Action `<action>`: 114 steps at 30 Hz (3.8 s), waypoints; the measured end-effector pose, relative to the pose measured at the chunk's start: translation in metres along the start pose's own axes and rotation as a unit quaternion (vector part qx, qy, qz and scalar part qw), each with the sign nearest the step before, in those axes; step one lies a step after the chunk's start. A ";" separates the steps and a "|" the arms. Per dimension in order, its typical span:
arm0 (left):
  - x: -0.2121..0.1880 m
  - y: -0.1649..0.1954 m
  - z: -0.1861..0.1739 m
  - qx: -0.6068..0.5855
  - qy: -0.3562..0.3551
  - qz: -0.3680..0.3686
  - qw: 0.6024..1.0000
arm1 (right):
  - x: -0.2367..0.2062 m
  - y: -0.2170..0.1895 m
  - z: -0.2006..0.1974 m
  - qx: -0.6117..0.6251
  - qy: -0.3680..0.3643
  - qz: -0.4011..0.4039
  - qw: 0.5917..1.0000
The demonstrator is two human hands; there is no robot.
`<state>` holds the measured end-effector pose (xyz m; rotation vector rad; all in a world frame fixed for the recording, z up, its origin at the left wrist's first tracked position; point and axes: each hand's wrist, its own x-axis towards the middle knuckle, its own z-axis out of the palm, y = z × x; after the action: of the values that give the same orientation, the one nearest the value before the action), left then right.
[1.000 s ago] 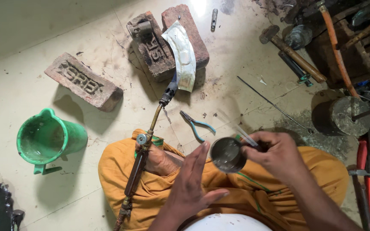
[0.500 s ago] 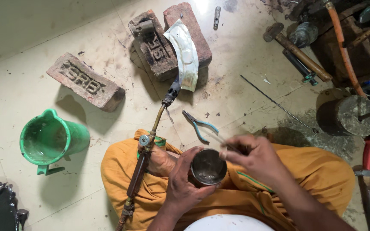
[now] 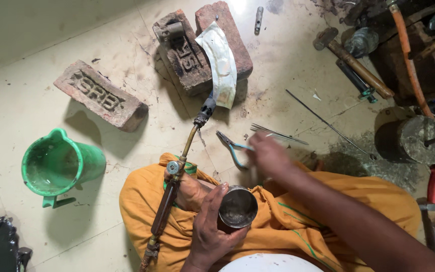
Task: The person sits on the workshop floor and heats a curved sickle blade resting on bricks using a gas blowtorch, holding the torch with one hand while manipulating a thin rod near the flame. They then mix a paste in a small metal cup and apply it onto the blade with a small tool, before resuming heating the blade with the torch.
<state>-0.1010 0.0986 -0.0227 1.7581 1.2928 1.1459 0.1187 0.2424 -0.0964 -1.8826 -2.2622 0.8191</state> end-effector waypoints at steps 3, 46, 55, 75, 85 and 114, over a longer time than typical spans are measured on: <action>0.000 -0.003 0.000 -0.001 -0.009 -0.001 1.000 | 0.008 -0.036 0.018 -0.093 -0.084 -0.035 0.991; 0.000 -0.019 0.002 0.001 -0.010 -0.012 1.000 | 0.106 0.024 -0.036 0.077 0.120 -0.020 0.990; -0.001 -0.019 0.003 -0.005 -0.010 -0.018 1.000 | 0.104 0.030 -0.048 0.036 0.017 0.051 0.998; 0.001 -0.015 0.001 0.002 -0.003 -0.014 1.000 | 0.090 0.038 -0.056 0.051 -0.011 0.116 0.992; 0.002 -0.001 -0.003 0.006 -0.003 -0.031 0.999 | -0.009 0.034 0.029 -0.104 -0.012 -0.155 0.982; -0.049 0.006 -0.056 0.059 0.025 -0.125 0.990 | -0.163 -0.083 -0.116 0.026 -0.113 -0.195 0.974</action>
<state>-0.1565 0.0506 -0.0084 1.6022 1.5905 0.9945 0.1297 0.1216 0.0834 -1.3105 -2.5903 1.0528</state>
